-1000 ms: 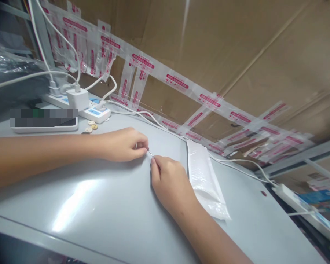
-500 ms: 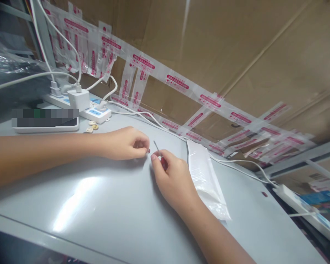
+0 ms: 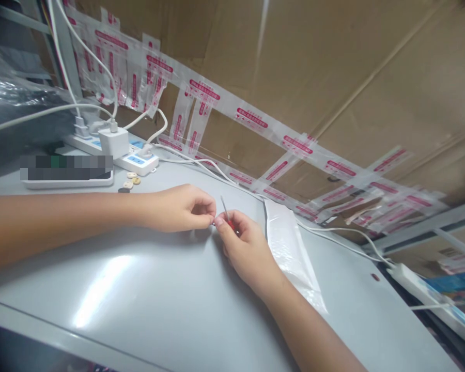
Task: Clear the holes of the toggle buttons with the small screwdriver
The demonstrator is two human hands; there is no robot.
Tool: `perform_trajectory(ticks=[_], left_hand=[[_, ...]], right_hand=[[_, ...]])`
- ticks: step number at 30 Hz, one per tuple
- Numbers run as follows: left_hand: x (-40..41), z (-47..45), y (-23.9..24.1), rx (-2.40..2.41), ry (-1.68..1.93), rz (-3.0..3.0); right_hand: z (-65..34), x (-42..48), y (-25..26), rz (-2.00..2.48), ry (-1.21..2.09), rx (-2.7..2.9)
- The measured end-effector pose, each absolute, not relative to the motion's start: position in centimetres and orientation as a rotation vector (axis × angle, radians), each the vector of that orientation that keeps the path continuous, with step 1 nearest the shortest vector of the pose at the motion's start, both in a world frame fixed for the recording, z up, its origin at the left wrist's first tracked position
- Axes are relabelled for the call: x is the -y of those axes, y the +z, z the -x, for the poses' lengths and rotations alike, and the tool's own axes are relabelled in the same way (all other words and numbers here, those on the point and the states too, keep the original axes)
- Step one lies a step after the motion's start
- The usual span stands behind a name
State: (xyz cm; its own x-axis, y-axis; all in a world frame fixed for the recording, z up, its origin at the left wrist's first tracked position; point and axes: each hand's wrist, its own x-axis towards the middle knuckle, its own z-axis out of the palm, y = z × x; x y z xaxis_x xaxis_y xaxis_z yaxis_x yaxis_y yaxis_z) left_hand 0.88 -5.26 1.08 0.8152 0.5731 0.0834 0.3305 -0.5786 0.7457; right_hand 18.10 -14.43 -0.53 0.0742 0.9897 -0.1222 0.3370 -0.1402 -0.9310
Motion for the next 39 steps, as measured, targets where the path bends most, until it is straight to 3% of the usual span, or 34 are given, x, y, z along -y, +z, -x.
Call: perform_trajectory(ticks=[27, 39], left_hand=[[4.8, -0.9, 0.9, -0.576, 0.319, -2.116], [4.6, 0.1, 1.1, -0.442, 0.388, -2.759]], right_hand=[[-17.9, 14.4, -0.5, 1.552, 1.177, 1.262], [-18.7, 14.2, -1.0, 1.586, 1.048, 1.28]])
